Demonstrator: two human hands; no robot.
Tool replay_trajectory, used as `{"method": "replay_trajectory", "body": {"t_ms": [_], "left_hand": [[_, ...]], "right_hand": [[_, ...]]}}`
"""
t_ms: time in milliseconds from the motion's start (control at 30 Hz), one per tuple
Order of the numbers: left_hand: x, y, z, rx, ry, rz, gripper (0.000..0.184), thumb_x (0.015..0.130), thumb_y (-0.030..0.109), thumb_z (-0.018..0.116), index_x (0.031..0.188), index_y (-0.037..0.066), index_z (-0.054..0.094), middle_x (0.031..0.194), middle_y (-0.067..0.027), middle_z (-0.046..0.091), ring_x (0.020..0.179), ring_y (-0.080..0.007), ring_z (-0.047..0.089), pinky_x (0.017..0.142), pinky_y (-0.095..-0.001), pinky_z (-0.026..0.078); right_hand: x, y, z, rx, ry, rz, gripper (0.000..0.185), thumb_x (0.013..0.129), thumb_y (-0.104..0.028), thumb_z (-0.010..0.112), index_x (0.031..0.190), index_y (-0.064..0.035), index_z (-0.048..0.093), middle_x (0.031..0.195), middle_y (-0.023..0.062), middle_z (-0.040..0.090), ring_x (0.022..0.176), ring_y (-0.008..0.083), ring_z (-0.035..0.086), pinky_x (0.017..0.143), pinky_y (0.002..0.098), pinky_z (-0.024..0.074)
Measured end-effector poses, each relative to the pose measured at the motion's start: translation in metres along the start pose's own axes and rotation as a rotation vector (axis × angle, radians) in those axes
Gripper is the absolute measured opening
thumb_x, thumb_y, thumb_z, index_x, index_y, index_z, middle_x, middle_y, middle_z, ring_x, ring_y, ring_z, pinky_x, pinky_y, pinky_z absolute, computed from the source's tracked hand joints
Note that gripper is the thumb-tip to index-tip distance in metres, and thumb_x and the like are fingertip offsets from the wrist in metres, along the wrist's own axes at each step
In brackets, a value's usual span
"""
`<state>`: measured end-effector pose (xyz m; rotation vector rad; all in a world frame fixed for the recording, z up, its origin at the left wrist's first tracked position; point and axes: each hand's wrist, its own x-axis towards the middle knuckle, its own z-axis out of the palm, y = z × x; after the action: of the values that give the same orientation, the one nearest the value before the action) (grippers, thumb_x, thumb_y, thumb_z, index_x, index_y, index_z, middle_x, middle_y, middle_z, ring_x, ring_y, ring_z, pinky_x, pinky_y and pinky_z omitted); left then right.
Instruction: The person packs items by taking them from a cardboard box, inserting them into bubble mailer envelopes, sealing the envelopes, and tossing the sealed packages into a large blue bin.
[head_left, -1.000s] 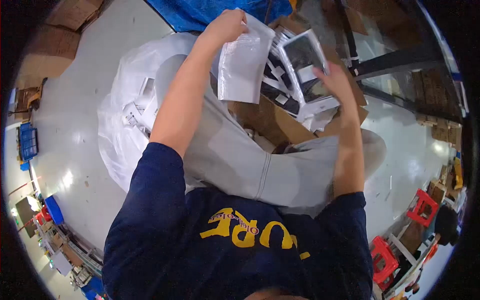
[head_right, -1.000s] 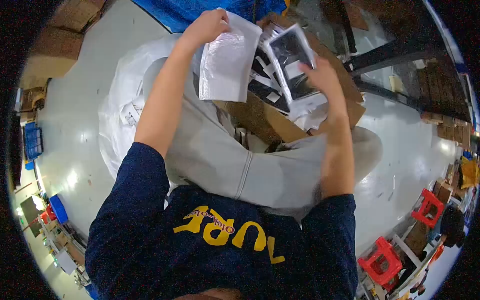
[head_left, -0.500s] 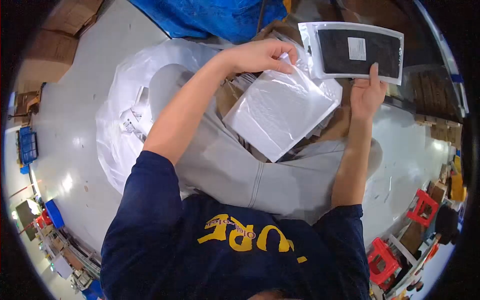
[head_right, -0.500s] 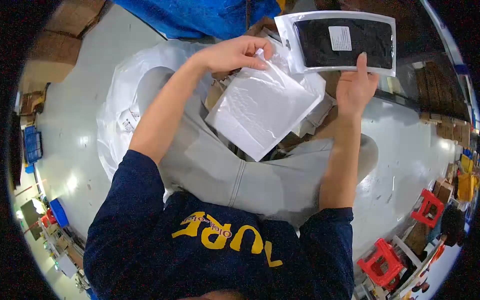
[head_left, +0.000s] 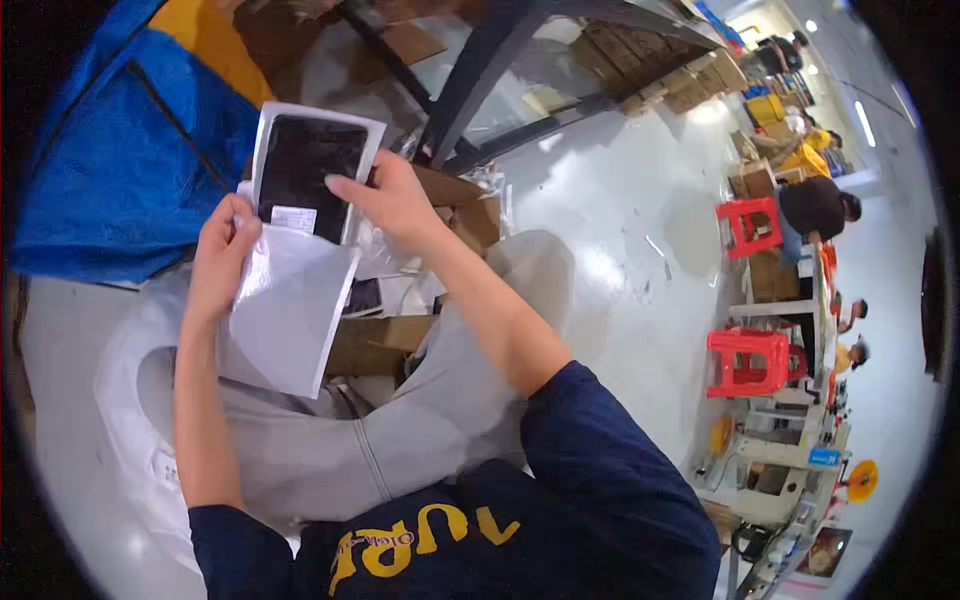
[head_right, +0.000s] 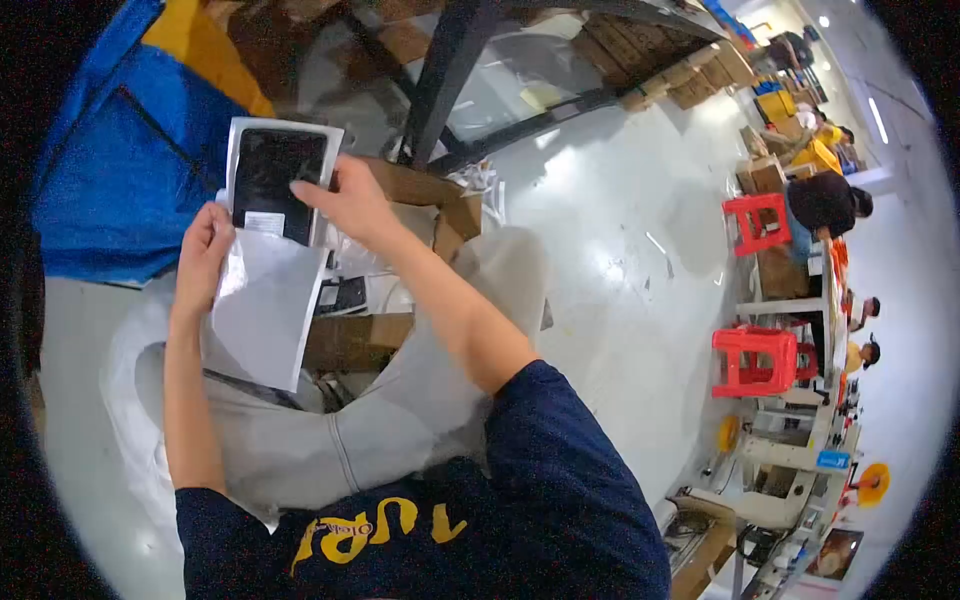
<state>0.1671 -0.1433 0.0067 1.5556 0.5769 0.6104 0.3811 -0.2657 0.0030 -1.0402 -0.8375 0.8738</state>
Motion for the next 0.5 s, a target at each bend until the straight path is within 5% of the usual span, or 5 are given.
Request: {"method": "replay_trajectory", "body": {"t_ms": [133, 300, 500], "left_hand": [[-0.004, 0.001, 0.0, 0.063, -0.177, 0.011, 0.005, 0.094, 0.006, 0.052, 0.092, 0.011, 0.05, 0.085, 0.0043, 0.046, 0.077, -0.0062, 0.038, 0.071, -0.0188, 0.032], [0.0, 0.009, -0.006, 0.073, -0.117, -0.012, 0.007, 0.095, 0.007, 0.052, 0.091, 0.011, 0.048, 0.085, 0.0047, 0.043, 0.076, -0.0061, 0.036, 0.07, -0.0188, 0.03], [0.004, 0.014, -0.022, 0.062, -0.175, -0.015, 0.009, 0.094, 0.003, 0.049, 0.093, 0.012, 0.045, 0.088, 0.0049, 0.043, 0.079, -0.0068, 0.036, 0.075, -0.0182, 0.03]], "right_hand": [[0.005, -0.033, 0.007, -0.03, 0.309, -0.204, 0.033, 0.081, 0.0, 0.069, 0.114, 0.0002, 0.062, 0.093, 0.0132, 0.067, 0.079, 0.0176, 0.062, 0.074, 0.0281, 0.0512], [0.007, -0.017, -0.005, -0.497, 0.012, -0.138, 0.039, 0.083, 0.002, 0.068, 0.121, -0.0015, 0.059, 0.093, 0.0092, 0.069, 0.071, 0.0108, 0.06, 0.066, 0.0249, 0.0496], [0.015, -0.029, -0.024, -0.454, 0.195, 0.061, 0.029, 0.079, -0.007, 0.075, 0.107, -0.0021, 0.068, 0.087, 0.0083, 0.067, 0.07, 0.0152, 0.057, 0.064, 0.0267, 0.0483]]}}
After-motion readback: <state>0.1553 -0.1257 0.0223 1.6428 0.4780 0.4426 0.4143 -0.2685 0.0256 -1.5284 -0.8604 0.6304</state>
